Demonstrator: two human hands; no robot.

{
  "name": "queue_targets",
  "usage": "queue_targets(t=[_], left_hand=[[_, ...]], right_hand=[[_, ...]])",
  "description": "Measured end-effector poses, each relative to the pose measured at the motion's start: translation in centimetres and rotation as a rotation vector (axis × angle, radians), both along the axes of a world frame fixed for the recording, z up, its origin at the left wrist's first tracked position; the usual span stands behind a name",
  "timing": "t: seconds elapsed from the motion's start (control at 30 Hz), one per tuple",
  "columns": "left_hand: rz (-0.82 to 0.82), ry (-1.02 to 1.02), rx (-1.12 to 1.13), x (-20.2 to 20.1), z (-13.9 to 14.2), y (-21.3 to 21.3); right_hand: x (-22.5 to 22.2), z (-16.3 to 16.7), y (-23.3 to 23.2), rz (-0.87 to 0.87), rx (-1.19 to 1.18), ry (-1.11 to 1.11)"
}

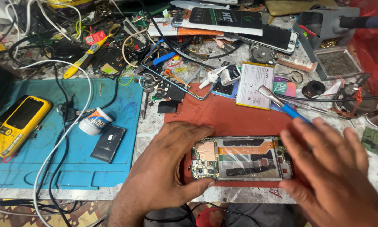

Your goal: The person applies adhesive to the edges of a disassembled smartphone chassis using a small tube and a blue-handled tool. They then use a metal pick to scrape and clean the frame edges and internal areas. The phone remains open on the workbench throughout the clip.

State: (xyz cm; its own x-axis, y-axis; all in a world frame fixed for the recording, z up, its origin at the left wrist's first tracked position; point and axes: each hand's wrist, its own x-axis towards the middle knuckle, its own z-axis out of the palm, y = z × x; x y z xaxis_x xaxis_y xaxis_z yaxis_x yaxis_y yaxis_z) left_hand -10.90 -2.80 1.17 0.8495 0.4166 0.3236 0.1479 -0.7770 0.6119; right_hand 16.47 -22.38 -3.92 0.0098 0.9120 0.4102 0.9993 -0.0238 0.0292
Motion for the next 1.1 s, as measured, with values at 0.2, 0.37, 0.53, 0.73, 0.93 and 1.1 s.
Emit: queue_targets(t=[0.2,0.37,0.53,0.73,0.93,1.1], left_hand=[[0.028,0.025,0.008,0.2,-0.1,0.0],[0.025,0.016,-0.005,0.2,-0.1,0.0],[0.019,0.000,0.009,0.1,0.0,-0.1],[0.009,-0.013,-0.024,0.0,0.0,-0.1],[0.002,-0.018,-0.025,0.1,0.0,0.0],[0.010,-0.035,-0.013,0.3,0.1,-0.2]], right_hand=[[0.9,-1.8,-2.8,0.082,0.022,0.034],[2.8,-0.6,-2.8,0.155,0.021,0.381],[1.8,2.3,1.3,-0.285,0.074,0.614],[1.0,4.5,5.2,-0.231,-0.027,0.201],[1.4,3.5,5.1,-0.222,-0.035,0.288],[3.1,1.0,3.6,-0.207,0.028,0.942]])
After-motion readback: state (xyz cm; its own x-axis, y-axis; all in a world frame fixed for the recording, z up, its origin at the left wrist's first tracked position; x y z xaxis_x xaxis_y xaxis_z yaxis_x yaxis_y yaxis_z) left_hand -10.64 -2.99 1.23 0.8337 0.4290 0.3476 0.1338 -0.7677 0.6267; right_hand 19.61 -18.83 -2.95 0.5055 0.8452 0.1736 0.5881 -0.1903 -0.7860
